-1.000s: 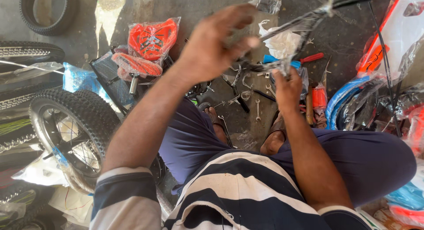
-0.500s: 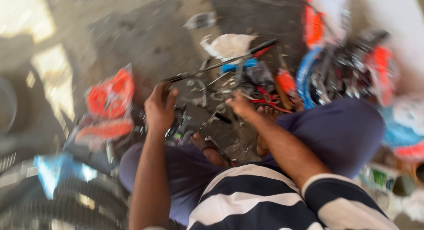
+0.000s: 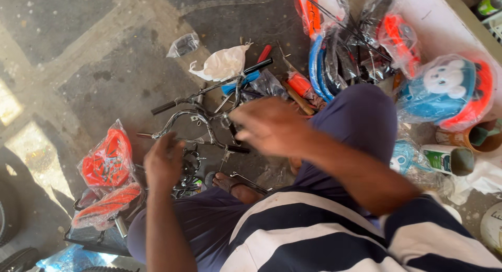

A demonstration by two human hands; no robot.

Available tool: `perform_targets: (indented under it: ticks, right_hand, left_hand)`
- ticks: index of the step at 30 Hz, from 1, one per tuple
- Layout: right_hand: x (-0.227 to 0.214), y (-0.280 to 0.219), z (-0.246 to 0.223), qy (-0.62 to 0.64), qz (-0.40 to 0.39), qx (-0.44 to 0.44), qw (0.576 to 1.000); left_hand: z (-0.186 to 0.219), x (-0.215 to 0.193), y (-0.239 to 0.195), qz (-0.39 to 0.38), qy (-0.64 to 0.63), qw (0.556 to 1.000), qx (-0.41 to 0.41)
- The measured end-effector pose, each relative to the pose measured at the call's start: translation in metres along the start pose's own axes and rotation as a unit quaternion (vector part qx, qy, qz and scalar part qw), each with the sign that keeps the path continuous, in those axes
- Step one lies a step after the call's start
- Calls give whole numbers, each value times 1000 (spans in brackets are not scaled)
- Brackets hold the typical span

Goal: The person sits on the floor and assembles bicycle components, including a handlebar and a blue plastic fender. They use a wrench to tighten bolts on the handlebar stem and manipulate plastic packaging to remove parts.

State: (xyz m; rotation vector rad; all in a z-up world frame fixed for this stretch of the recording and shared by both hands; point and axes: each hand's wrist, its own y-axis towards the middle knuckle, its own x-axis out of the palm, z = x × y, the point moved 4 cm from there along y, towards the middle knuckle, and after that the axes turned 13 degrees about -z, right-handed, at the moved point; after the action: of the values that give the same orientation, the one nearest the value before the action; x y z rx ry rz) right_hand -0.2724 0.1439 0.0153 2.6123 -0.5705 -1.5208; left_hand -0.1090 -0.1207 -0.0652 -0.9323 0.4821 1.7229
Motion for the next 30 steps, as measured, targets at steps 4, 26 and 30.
perform_targets:
  ticks: [4,26,30]
  right_hand:
    - [-94,-92,74,-143,94,257,951]
    - [111,-263,349,60,181,502,844]
    - [139,-230,348,124,74,422,895]
  left_hand:
    - [-30,-37,-45,77,-11,993,-85]
    - [-95,-62,-168,203,5,971,-123]
    - [-89,-58,-165,235,69,955,-166]
